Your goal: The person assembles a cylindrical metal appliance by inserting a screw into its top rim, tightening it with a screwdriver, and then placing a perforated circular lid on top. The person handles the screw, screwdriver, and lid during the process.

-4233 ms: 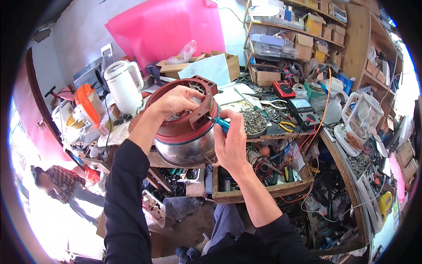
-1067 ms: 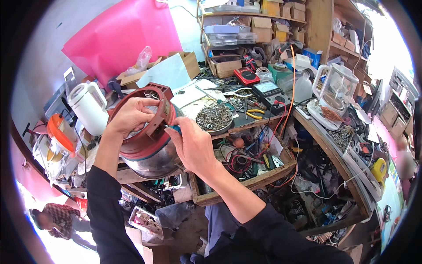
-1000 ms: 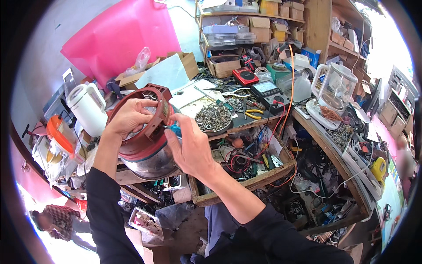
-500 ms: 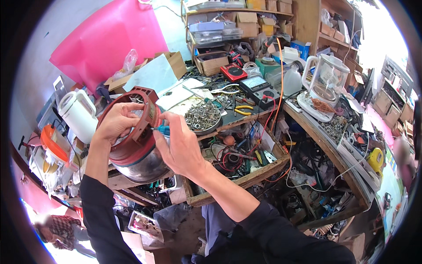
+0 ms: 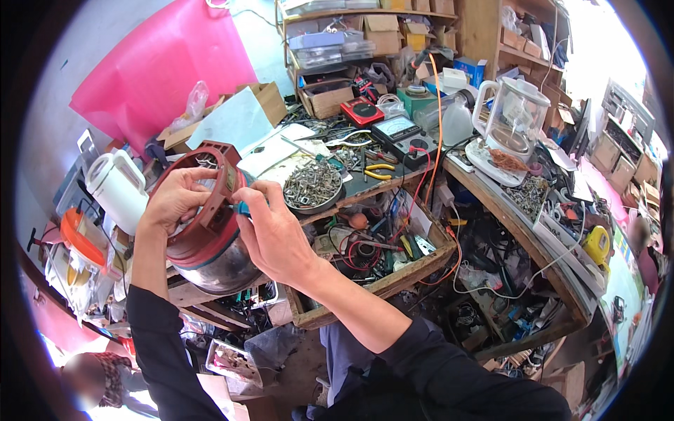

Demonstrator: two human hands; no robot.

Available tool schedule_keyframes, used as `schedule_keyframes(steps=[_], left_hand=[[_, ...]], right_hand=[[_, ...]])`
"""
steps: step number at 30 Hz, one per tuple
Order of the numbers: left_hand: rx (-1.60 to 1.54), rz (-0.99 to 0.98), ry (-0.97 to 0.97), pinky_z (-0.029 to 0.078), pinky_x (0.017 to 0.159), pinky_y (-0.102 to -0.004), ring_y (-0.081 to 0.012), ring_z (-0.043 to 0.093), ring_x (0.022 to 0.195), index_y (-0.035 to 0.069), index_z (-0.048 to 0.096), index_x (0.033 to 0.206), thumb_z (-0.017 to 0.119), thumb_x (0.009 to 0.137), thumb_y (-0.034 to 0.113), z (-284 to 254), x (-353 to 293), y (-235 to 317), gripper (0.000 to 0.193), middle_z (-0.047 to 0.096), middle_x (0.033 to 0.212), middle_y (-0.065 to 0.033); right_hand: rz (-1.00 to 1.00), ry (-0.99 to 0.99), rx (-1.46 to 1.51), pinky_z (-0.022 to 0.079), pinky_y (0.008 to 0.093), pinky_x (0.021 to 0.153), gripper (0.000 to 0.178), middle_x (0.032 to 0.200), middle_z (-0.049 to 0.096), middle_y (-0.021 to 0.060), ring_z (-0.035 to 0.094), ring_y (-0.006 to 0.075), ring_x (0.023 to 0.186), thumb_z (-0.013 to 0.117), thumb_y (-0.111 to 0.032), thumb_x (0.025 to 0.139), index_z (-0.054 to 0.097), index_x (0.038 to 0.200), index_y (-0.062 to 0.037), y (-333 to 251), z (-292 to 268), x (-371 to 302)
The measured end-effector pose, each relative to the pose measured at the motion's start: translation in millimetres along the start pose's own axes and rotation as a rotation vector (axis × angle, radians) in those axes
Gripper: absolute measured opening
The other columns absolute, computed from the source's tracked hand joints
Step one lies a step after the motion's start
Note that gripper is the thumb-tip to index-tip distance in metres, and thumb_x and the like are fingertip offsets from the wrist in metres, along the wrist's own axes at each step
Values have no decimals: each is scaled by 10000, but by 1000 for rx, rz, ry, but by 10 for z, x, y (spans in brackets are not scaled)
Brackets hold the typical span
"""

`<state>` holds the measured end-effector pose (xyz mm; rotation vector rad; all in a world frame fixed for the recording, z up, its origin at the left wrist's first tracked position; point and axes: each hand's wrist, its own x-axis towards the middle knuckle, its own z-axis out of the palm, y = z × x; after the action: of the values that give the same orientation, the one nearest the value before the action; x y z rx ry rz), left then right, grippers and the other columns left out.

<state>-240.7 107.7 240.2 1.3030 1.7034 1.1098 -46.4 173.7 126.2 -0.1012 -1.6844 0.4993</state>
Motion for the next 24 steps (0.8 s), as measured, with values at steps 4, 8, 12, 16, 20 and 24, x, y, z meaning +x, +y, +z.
schedule_keyframes(steps=[4, 8, 12, 16, 20, 24], left_hand=[[3, 1, -19, 291, 373, -168, -10, 472, 422, -88, 544, 1382, 695, 864, -44, -29, 15, 0, 541, 729, 759, -73], [-14, 10, 4, 284, 372, -171, -8, 464, 418, -97, 536, 1378, 700, 865, -47, -24, 26, -31, 541, 730, 763, -75], [-9, -2, 4, 282, 372, -171, -8, 463, 418, -101, 529, 1383, 694, 868, -49, -26, 21, -20, 543, 728, 762, -76], [-34, -19, -7, 277, 371, -171, -9, 466, 420, -92, 530, 1390, 677, 876, -47, -26, 25, -14, 536, 724, 757, -72], [4, -8, -35, 285, 378, -178, -13, 476, 434, -81, 538, 1394, 674, 881, -34, -42, -17, 11, 533, 719, 755, -58], [70, 16, -61, 304, 398, -192, -15, 492, 478, -54, 558, 1399, 703, 883, -5, -64, 56, -26, 538, 731, 805, -53]], right_hand=[[-33, -18, 2, 561, 480, 662, 363, 1081, 529, 234, 645, 444, 822, 651, -43, 944, 472, 1259, -42, 41, 32, -55], [108, -129, -122, 546, 500, 645, 369, 1041, 541, 222, 643, 434, 811, 637, -44, 943, 476, 1275, -48, 14, 47, -89], [136, -117, -58, 545, 504, 658, 371, 1047, 539, 221, 642, 434, 828, 622, -41, 949, 474, 1290, -50, -64, -34, -15], [83, -41, 22, 553, 510, 723, 385, 1099, 519, 236, 627, 456, 909, 612, -18, 943, 475, 1301, -49, -28, -28, -24], [56, -51, 23, 554, 516, 762, 402, 1118, 503, 245, 608, 471, 959, 617, 5, 924, 482, 1299, -47, -25, 23, -32], [78, -55, -54, 556, 504, 712, 350, 1043, 519, 235, 619, 447, 889, 646, -36, 932, 510, 1255, -45, -41, 3, 8]])
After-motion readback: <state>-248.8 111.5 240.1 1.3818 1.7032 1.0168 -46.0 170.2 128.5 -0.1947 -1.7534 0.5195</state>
